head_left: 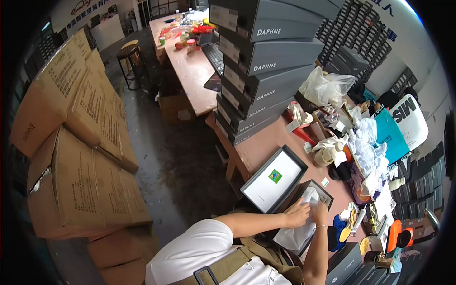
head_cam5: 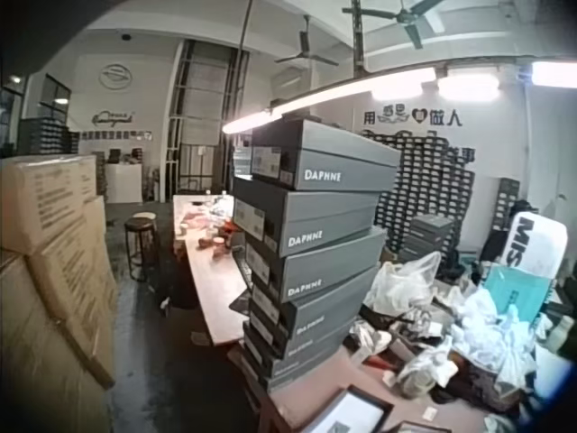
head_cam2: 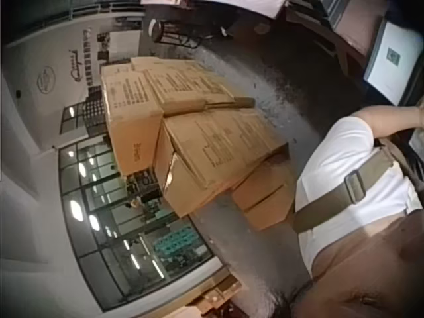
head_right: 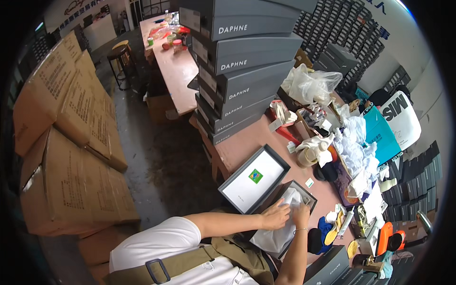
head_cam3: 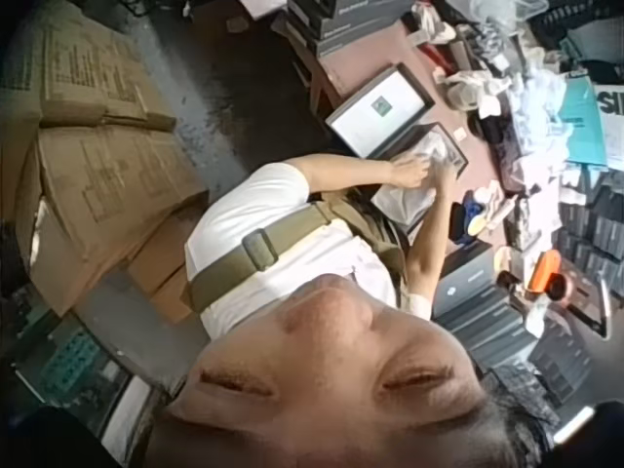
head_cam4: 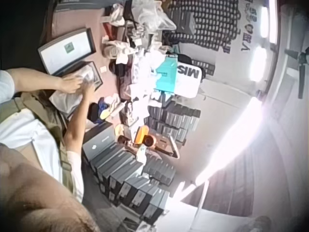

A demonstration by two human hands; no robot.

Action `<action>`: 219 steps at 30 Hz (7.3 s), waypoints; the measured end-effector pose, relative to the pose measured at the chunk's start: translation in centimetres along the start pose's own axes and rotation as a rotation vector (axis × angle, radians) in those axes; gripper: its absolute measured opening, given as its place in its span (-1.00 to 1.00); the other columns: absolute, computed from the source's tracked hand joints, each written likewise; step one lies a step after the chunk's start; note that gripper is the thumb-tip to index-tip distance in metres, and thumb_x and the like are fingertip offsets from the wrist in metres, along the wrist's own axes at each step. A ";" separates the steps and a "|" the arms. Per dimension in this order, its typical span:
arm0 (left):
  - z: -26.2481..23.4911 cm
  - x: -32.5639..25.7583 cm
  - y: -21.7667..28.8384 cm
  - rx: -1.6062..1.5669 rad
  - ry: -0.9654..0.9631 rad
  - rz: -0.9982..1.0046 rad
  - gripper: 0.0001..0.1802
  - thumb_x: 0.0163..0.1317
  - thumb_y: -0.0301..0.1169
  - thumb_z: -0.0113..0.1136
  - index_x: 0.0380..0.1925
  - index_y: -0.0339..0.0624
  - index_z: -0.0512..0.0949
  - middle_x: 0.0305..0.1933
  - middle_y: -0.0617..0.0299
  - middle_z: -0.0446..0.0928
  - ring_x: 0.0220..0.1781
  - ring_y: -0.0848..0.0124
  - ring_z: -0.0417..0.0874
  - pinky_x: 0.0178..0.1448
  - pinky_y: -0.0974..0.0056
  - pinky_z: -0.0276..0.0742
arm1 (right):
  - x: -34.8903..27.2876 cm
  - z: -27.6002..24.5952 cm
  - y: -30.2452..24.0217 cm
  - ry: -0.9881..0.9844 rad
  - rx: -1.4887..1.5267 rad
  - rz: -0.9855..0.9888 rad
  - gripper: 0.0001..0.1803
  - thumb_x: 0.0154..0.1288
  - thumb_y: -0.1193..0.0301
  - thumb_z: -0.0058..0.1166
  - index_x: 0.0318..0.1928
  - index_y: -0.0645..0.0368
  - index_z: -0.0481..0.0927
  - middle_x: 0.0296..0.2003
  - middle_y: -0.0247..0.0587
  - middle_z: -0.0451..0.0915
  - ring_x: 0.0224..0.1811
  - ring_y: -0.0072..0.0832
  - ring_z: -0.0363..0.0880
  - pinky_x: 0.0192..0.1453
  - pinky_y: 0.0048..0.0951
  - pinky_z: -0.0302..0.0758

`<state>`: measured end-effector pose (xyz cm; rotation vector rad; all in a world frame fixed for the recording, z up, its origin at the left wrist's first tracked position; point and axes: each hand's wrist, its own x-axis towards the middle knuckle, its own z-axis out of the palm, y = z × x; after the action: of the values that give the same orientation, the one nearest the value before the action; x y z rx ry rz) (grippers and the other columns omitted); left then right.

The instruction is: Packaging finished high-heel shoes into boxes with tissue paper and organizing the boxes.

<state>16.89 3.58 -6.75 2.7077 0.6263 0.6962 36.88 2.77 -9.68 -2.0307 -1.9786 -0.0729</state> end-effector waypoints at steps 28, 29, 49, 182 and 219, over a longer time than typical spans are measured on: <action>-8.5 -0.8 5.7 -1.907 0.308 -0.591 -0.37 0.15 -0.33 0.32 0.18 -0.21 0.29 0.08 0.20 0.45 0.08 0.45 0.50 0.17 0.31 0.47 | -0.3 -15.3 -10.7 0.189 1.470 0.475 -0.56 0.46 0.23 -0.09 0.16 0.31 0.44 0.00 -0.26 0.54 0.02 -0.60 0.45 0.12 -0.56 0.35; -9.1 -0.9 5.6 -1.947 0.199 -0.548 -0.37 0.14 -0.34 0.32 0.19 -0.21 0.29 0.08 0.20 0.45 0.08 0.45 0.50 0.16 0.31 0.47 | -0.9 -15.3 -10.8 0.302 1.364 0.484 -0.55 0.46 0.23 -0.09 0.17 0.32 0.42 0.04 -0.24 0.52 0.07 -0.57 0.43 0.17 -0.52 0.34; -9.4 -7.2 2.6 -2.085 0.178 -0.591 -0.36 0.20 -0.06 0.25 0.16 -0.21 0.37 -0.02 0.25 0.53 0.00 0.52 0.55 0.07 0.32 0.50 | -12.1 -16.0 -18.4 -0.413 0.359 -0.030 -0.76 0.05 0.35 0.32 -0.44 0.25 0.57 -0.38 0.13 0.54 -0.34 0.12 0.52 -0.28 -0.13 0.48; -8.1 -7.4 7.7 -1.530 0.137 -0.655 -0.30 0.45 0.08 -0.39 0.39 -0.13 -0.10 0.39 0.08 0.07 0.39 0.31 0.19 0.41 0.20 0.18 | -6.5 -10.7 -17.3 0.180 0.487 -0.060 -0.72 0.23 0.27 -0.08 -0.12 0.14 0.50 -0.28 0.01 0.35 -0.15 -0.05 0.29 0.00 -0.13 0.22; -11.3 -5.7 -0.9 -2.243 -0.463 -1.194 -0.45 0.45 -0.26 -0.19 0.34 -0.31 0.10 -0.41 0.27 0.29 -0.55 0.53 0.28 -0.59 0.52 0.39 | -9.4 -14.0 -15.9 0.174 1.588 0.554 -0.66 0.37 0.53 -0.03 0.13 0.30 0.44 0.04 -0.15 0.51 0.05 -0.46 0.51 0.10 -0.44 0.46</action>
<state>6.35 3.39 0.31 0.1787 0.5083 0.0495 23.26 -9.78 4.23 -1.1996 -0.6576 1.0206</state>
